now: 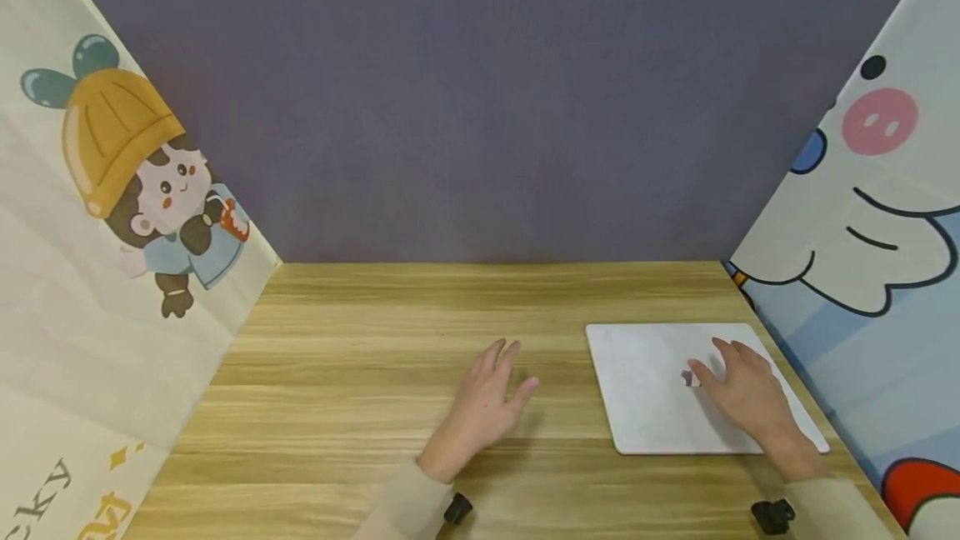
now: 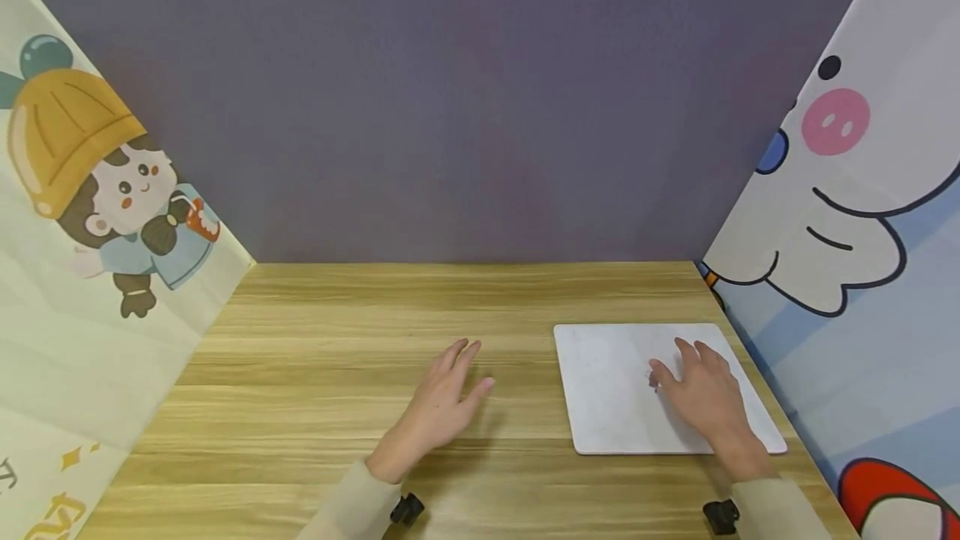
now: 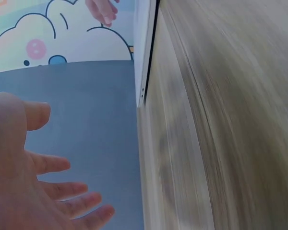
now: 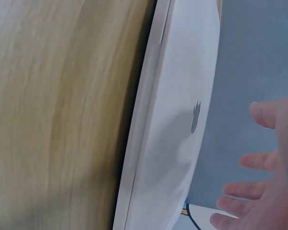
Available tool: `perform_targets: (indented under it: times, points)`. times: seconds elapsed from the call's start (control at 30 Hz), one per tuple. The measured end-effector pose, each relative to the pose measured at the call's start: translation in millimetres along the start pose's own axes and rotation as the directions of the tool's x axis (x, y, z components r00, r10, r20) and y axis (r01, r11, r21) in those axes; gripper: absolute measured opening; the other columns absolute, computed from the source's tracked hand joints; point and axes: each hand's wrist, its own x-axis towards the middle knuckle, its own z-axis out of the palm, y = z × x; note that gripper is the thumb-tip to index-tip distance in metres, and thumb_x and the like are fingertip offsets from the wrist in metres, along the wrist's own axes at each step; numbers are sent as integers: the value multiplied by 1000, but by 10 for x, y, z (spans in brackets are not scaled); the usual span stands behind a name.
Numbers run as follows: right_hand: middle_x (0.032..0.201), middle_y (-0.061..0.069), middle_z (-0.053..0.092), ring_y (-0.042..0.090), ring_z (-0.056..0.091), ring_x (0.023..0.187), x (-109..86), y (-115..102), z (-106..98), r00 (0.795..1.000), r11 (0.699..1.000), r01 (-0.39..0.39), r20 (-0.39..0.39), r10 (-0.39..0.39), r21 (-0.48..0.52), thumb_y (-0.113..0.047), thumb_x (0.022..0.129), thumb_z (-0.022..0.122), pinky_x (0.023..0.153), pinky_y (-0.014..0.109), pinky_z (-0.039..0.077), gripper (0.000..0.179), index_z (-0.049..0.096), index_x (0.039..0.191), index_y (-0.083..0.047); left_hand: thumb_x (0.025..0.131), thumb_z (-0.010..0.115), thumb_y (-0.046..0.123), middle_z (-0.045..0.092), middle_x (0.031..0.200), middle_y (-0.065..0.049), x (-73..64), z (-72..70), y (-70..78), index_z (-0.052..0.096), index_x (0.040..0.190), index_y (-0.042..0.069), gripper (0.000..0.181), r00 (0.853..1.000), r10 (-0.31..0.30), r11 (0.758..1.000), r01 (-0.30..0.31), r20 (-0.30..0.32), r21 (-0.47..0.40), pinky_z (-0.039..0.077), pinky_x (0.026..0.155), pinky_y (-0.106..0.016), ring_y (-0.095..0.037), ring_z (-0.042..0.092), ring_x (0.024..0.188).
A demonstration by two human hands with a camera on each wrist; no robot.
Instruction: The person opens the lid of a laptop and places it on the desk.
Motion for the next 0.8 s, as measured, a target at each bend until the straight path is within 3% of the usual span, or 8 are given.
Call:
perform_targets:
  times: [0.3,0.6,0.8]
  points:
    - [131,49,42,65,42,118,10,150,3,999,1000,1,-48,-2,-10,-42,103,55,95,74,37,69,47,134,19,106,42,51,28,162,-23,24,96,111,31,159,7,70,999,-16,998,17,28,-63,30,116,-61,-42,31,147]
    - [129,50,42,66,42,116,21,276,-26,999,999,-44,-27,45,2,-38,104,53,94,74,37,67,45,134,22,106,40,53,33,159,-24,81,207,215,33,158,6,70,1000,-16,998,18,26,-62,35,115,-59,-43,36,144]
    - [131,49,41,67,40,117,8,376,-86,997,997,-76,-6,76,7,-42,105,51,94,75,36,70,44,135,21,106,47,46,34,158,-24,104,258,304,34,157,6,67,1000,-24,994,26,20,-108,35,115,-57,-42,37,143]
